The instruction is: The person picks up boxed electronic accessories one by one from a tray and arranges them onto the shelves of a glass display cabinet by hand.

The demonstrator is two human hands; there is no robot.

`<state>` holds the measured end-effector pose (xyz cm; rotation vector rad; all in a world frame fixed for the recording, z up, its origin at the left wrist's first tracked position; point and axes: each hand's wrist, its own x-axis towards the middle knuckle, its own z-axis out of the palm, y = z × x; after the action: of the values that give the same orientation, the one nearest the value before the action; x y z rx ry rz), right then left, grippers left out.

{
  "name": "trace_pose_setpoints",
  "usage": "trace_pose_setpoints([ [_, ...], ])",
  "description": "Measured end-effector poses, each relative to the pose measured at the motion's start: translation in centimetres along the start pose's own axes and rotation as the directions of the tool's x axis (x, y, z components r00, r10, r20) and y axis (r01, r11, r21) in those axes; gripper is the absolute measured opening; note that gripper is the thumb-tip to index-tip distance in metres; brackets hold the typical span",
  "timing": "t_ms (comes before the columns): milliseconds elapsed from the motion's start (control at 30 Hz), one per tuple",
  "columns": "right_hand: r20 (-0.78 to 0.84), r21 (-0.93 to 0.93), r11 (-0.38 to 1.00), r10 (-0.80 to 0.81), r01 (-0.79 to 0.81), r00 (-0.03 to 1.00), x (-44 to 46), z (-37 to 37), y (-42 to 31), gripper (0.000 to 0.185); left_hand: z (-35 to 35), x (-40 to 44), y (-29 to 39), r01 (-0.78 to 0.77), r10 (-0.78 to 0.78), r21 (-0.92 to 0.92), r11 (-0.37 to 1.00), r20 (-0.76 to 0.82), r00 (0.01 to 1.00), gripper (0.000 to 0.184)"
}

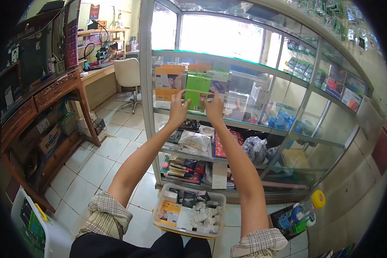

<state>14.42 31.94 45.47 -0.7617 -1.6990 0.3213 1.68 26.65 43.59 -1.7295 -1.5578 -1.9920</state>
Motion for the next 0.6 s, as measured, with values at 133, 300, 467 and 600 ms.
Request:
trace_pose_setpoints([
  [133,-0.06,-0.017,1.0,-0.015,0.014,0.998,2.5,2.2,2.4,0.038,1.3,2.1,-1.8,-0.045,0.054,0.187,0.981,-0.044,0.998,0.041],
  [300,-0.023,0.044,0.999,-0.022,0.023,0.999,4.4,4.2,5.2,0.036,2.3,3.1,-3.0,-0.043,0.055,0.209,0.977,-0.052,0.997,0.031],
  [467,-0.071,-0.107,0.991,-0.086,0.078,0.994,4.5,5.0,6.0,0.038,2.7,2.6,-2.8,-0.086,0.119,0.332,0.939,-0.081,0.989,0.019],
  [600,0.03,-0.122,0.992,-0.031,0.035,0.999,4.4,4.9,5.8,0.041,2.4,2.4,-2.0,-0.116,0.156,0.417,0.901,-0.064,0.986,0.015],
])
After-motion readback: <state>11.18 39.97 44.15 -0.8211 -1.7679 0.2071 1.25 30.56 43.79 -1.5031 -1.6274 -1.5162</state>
